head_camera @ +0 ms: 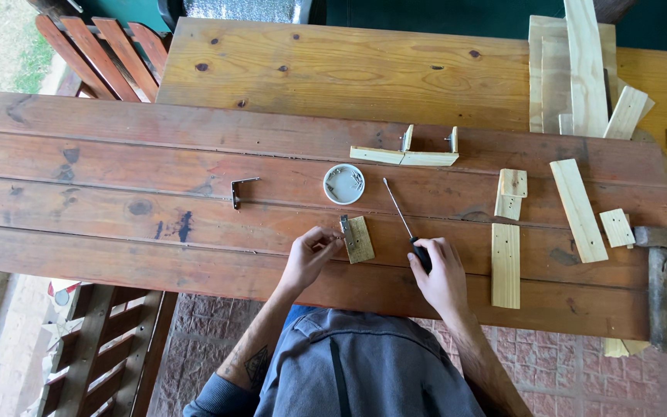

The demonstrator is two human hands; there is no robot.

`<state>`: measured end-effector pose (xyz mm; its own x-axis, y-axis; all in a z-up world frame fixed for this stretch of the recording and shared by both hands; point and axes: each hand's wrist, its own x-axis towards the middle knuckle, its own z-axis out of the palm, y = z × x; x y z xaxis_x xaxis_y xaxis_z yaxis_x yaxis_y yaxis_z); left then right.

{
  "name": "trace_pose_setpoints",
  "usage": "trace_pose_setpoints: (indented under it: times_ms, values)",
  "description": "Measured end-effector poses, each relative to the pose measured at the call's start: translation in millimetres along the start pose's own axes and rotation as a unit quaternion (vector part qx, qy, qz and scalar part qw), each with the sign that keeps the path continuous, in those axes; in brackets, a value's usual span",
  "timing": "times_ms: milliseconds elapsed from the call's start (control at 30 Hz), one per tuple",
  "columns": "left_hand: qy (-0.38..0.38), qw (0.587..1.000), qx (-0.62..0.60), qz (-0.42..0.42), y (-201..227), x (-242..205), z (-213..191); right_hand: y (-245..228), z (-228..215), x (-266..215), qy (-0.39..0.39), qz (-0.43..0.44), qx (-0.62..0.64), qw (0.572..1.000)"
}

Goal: The person assembles small wooden pieces with metal brackets using a screwdriver. They place brackets on wood, insert screws, and tighten them, repeating the process for multiple pieces on a wooden workbench.

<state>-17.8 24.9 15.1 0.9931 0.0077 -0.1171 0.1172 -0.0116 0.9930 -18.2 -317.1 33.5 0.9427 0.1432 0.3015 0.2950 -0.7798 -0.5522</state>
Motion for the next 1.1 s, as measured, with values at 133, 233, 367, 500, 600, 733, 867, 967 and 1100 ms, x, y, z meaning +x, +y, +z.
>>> trace_pose_setpoints:
  times_ms: [133, 233, 367, 500, 600, 733, 867, 967, 1100]
  values:
    - [0.002, 0.998, 0.06, 0.019, 25, -1, 5, 0, 0, 1, 0.005, -0.005, 0.0, 1.0]
    - [-0.011, 0.989, 0.138, 0.048, 24, -1, 8, -1, -1, 1, 0.005, -0.007, 0.003, 1.0]
    - [-0.016, 0.963, 0.243, 0.112, 27, 0, 14, -1, -1, 2, 0.004, -0.009, 0.004, 1.0]
    - [-0.034, 0.921, 0.345, 0.178, 27, 2, 14, 0, 0, 1, 0.001, -0.007, 0.0, 1.0]
    - [-0.037, 0.916, 0.36, 0.173, 28, 3, 17, -1, -2, 1, -0.017, 0.003, -0.002, 1.0]
    - [-0.026, 0.903, 0.391, 0.176, 36, 0, 23, -2, -11, -1, -0.04, 0.003, -0.007, 0.999]
    - [-0.019, 0.909, 0.382, 0.163, 25, 1, 24, 1, -30, -1, -0.131, 0.002, -0.047, 0.99]
    - [-0.018, 0.917, 0.369, 0.149, 16, 4, 22, 4, -44, 2, -0.118, 0.009, -0.064, 0.991]
    - [-0.019, 0.938, 0.322, 0.126, 9, 5, 20, -55, -103, 42, 0.011, -0.012, 0.049, 0.999]
